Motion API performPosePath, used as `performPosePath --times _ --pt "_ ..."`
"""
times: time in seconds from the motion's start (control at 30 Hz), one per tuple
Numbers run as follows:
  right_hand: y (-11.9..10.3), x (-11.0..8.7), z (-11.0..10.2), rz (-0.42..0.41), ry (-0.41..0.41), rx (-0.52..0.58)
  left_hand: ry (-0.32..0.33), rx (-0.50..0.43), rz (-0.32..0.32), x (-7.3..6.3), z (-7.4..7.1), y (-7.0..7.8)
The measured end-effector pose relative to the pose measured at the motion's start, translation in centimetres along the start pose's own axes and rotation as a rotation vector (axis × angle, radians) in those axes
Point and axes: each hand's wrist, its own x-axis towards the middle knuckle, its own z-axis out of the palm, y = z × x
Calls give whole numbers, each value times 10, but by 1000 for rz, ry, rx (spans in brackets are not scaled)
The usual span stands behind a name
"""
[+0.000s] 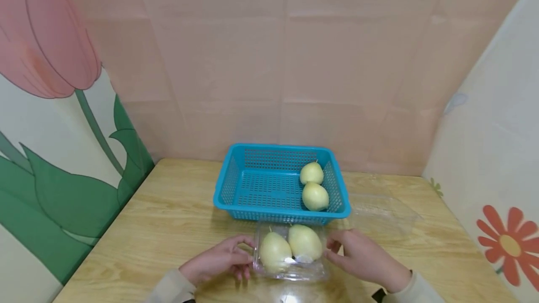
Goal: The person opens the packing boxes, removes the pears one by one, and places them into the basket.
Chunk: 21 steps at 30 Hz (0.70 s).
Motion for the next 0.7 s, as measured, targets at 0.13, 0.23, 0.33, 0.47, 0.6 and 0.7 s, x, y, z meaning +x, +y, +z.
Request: performPosePath --times 0.13,0.23,0.33,0.47,0.6,0.7 --pt "-2 1 -1 14 -11 -21 -7 -37 -15 2 -2 -2" --pt "-4 2 -1 34 -11 -39 -11 -61 -26 2 -3 -4" --pt "-9 3 -1 47 18 -88 2 -70 -38 3 -4 -5" --pt "-18 6 1 2 87 -165 20 -71 -49 3 -3 -8" --pt "-31 12 6 -92 119 -198 27 -68 -53 3 -1 -9" --pt "-44 19 13 -148 116 -195 27 -59 -55 3 0 -9"
